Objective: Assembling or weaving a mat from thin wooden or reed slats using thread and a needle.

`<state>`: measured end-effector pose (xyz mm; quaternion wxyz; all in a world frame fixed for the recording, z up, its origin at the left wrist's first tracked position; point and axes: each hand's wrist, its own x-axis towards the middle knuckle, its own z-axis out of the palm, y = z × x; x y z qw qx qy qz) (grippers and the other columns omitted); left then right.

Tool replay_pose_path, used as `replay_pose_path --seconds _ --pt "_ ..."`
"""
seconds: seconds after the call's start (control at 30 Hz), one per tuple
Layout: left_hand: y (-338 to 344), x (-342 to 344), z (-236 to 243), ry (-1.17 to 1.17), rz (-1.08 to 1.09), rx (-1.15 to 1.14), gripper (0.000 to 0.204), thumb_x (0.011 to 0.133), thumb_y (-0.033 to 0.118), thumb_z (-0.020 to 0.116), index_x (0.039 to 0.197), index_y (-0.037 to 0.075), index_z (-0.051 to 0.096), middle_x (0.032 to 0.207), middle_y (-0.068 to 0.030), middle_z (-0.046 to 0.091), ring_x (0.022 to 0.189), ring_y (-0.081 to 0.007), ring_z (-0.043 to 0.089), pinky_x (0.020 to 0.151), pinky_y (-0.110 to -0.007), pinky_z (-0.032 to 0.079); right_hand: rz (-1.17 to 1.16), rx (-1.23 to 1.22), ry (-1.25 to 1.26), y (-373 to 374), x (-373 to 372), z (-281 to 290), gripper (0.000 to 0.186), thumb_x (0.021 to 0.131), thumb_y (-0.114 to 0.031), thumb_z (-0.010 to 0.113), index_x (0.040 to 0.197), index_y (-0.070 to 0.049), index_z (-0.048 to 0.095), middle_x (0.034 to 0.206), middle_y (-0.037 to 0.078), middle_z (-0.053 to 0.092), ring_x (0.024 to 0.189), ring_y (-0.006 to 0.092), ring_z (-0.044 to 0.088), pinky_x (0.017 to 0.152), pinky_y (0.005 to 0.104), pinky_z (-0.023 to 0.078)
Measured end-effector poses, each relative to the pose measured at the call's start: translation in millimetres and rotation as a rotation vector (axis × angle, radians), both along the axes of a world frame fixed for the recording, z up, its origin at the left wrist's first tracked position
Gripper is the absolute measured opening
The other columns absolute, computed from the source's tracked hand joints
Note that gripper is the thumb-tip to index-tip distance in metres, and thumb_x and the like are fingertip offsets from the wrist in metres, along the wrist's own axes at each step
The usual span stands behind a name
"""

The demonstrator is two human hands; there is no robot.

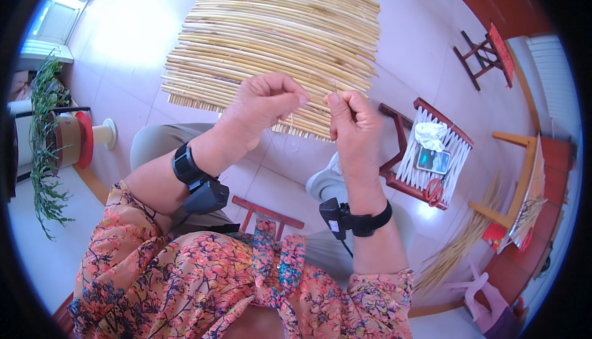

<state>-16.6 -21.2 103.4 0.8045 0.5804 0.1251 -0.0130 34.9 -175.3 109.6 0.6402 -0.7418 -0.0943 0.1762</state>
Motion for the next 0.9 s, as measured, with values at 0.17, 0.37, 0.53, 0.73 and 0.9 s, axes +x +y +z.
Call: replay_pose_path --seconds 0.17,0.37,0.53,0.73,0.9 --pt "0.5 3.2 -7.1 -0.018 0.07 -0.267 0.003 0.079 0.008 0.058 0.079 0.005 0.059 0.08 -0.008 0.062 0.067 -0.011 0.058 0.062 -0.022 0.047 -0.062 0.242 0.061 3.1 -2.1 -0.9 0.011 0.082 -0.013 0.061 0.083 -0.002 0.059 0.062 -0.003 0.051 0.048 0.0016 0.039 0.041 0.0163 0.03" --pt "-4.1 2.1 -7.4 -0.048 0.07 -0.362 0.004 0.082 0.005 0.053 0.081 0.002 0.057 0.087 -0.0117 0.062 0.081 -0.0182 0.061 0.075 -0.03 0.051 0.005 0.285 0.102 3.2 -7.8 0.3 0.01 0.082 -0.012 0.061 0.084 -0.003 0.056 0.065 0.001 0.056 0.045 0.0015 0.038 0.039 0.0155 0.03" --pt "-4.6 0.7 -5.1 -0.046 0.039 -0.354 0.005 0.083 0.005 0.053 0.081 0.002 0.056 0.088 -0.0127 0.062 0.079 -0.0175 0.061 0.074 -0.029 0.051 0.033 0.399 0.18 2.4 -5.6 -2.6 0.01 0.083 -0.01 0.059 0.087 -0.005 0.052 0.07 0.007 0.06 0.043 0.0025 0.039 0.038 0.0154 0.031" --pt "-6.5 -0.4 -7.1 0.007 0.025 -0.353 0.004 0.083 0.005 0.053 0.081 0.003 0.057 0.086 -0.0092 0.062 0.077 -0.0157 0.062 0.072 -0.028 0.052 -0.013 0.581 0.257 7.2 -7.5 -2.2 0.006 0.082 -0.007 0.058 0.086 -0.006 0.053 0.073 0.009 0.061 0.045 0.0043 0.043 0.041 0.0166 0.035" --pt "-8.1 -0.7 -16.4 0.006 -0.043 -0.377 0.004 0.083 0.005 0.053 0.082 0.004 0.057 0.085 -0.0084 0.062 0.075 -0.0153 0.061 0.071 -0.028 0.052 -0.036 0.592 0.17 4.2 -5.8 -10.9 0.006 0.079 -0.005 0.061 0.083 -0.006 0.056 0.075 0.007 0.061 0.05 0.0048 0.045 0.044 0.0181 0.037"
